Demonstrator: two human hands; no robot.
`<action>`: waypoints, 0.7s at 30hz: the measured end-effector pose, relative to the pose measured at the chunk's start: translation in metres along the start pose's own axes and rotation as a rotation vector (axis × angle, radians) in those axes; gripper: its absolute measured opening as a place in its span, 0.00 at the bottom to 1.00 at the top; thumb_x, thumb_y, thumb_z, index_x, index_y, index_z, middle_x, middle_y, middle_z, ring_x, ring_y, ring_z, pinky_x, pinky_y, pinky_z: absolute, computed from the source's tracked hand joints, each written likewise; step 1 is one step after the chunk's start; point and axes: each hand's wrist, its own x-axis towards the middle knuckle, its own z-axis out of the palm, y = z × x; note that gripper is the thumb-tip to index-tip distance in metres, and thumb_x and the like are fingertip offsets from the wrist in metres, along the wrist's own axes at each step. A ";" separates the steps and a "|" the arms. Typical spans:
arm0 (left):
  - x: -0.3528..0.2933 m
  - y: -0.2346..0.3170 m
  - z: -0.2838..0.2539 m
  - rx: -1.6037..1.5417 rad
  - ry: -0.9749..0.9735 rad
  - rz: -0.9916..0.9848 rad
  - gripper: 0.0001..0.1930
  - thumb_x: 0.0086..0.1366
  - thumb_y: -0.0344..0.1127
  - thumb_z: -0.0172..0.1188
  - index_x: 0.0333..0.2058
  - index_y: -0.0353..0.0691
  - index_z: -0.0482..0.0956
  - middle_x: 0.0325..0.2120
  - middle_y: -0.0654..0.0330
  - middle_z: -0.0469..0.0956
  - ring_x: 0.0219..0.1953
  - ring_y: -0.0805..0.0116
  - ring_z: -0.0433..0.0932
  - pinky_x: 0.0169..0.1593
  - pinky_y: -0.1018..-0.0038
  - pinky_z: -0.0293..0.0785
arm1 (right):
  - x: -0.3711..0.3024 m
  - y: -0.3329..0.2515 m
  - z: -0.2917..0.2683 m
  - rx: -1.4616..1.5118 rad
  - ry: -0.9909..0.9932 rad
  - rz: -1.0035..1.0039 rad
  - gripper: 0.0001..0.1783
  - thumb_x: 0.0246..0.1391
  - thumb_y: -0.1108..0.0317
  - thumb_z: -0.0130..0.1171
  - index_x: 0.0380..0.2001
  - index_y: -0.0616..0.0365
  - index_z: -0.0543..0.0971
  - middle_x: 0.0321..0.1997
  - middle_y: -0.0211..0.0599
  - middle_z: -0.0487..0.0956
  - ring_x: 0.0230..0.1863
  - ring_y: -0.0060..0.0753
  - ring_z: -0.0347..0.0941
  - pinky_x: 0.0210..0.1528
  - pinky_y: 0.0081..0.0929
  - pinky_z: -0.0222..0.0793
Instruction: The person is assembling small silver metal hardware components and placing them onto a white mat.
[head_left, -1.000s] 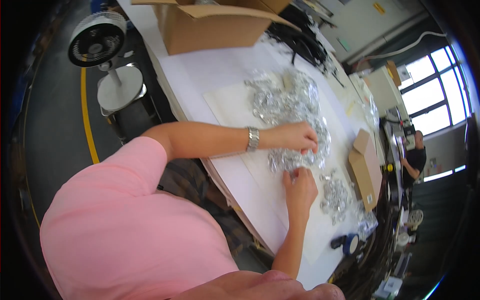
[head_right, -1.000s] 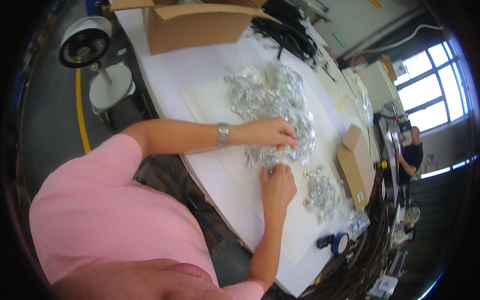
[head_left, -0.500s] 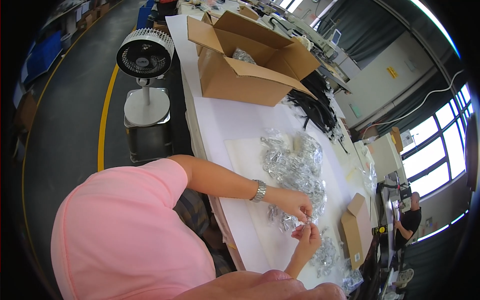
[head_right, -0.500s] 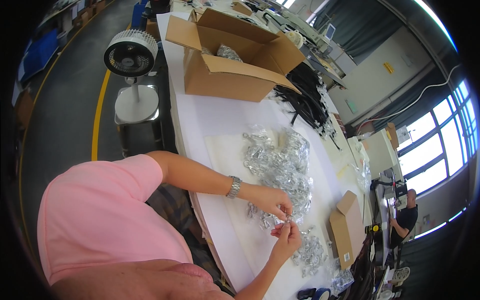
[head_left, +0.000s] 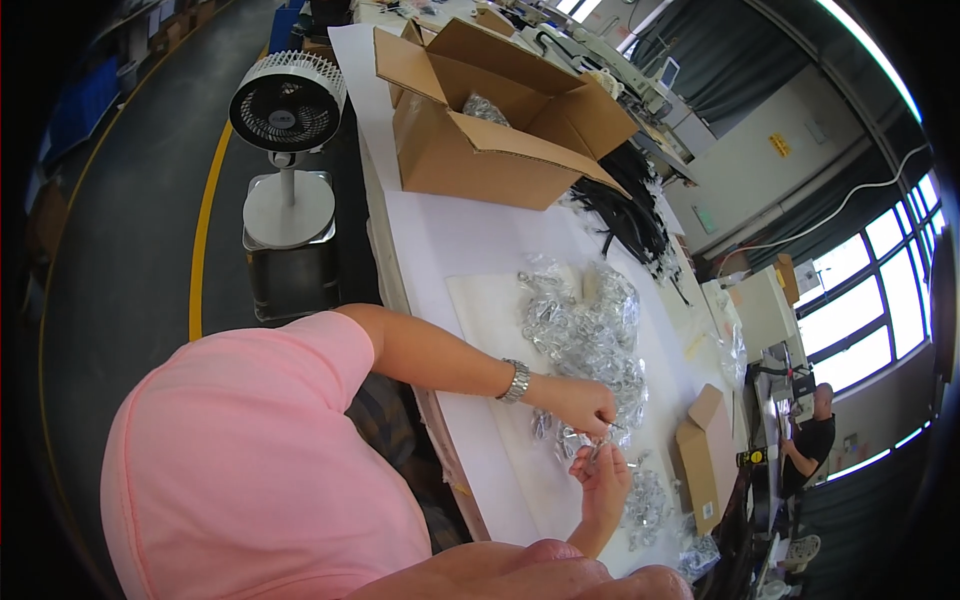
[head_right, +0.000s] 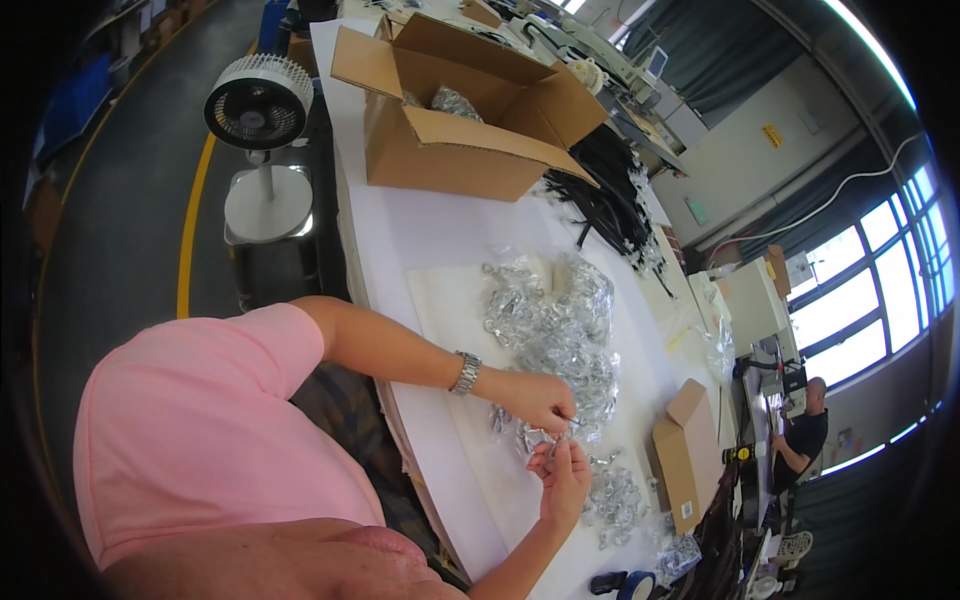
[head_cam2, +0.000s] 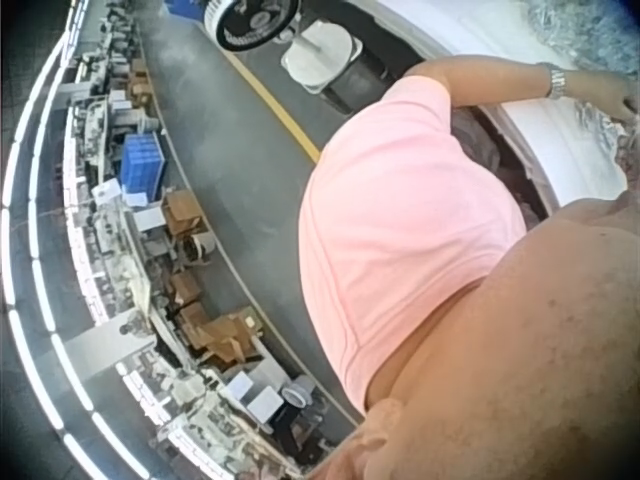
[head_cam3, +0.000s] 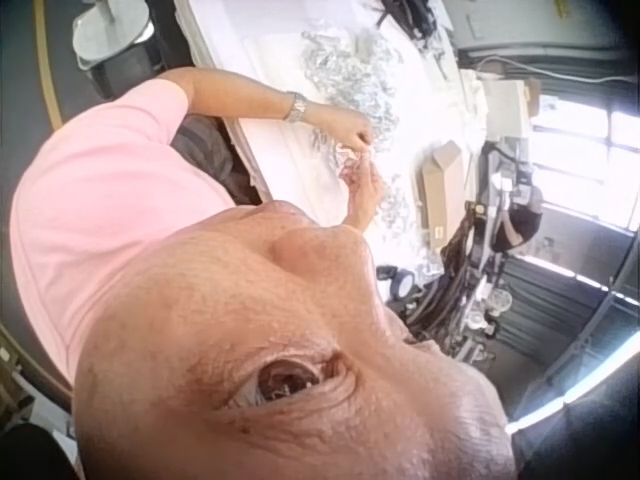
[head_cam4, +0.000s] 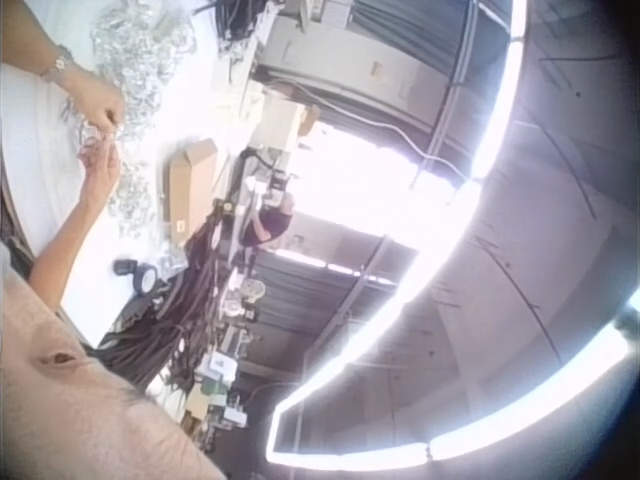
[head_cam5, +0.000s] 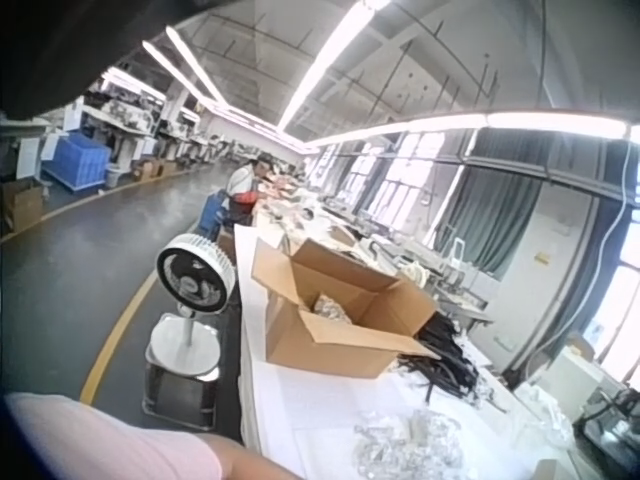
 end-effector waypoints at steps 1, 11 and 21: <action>-0.001 0.003 -0.001 -0.068 0.007 -0.027 0.12 0.58 0.35 0.59 0.19 0.35 0.81 0.15 0.61 0.81 0.20 0.71 0.80 0.28 0.72 0.75 | 0.001 0.001 -0.002 -0.056 0.018 -0.016 0.12 0.70 0.64 0.55 0.40 0.63 0.78 0.33 0.42 0.83 0.27 0.29 0.79 0.32 0.26 0.78; -0.002 -0.003 0.004 -0.174 -0.006 -0.018 0.15 0.62 0.39 0.62 0.21 0.33 0.78 0.20 0.59 0.82 0.23 0.71 0.79 0.30 0.69 0.73 | 0.000 0.004 -0.007 -0.087 -0.024 0.047 0.09 0.68 0.67 0.56 0.41 0.62 0.79 0.34 0.41 0.84 0.32 0.31 0.81 0.38 0.30 0.80; -0.008 0.006 0.001 0.304 0.116 0.109 0.15 0.64 0.42 0.60 0.24 0.37 0.79 0.20 0.51 0.78 0.24 0.48 0.77 0.31 0.58 0.70 | 0.007 0.004 0.003 -0.054 -0.109 0.085 0.12 0.70 0.65 0.55 0.44 0.64 0.80 0.37 0.43 0.85 0.33 0.30 0.82 0.41 0.27 0.80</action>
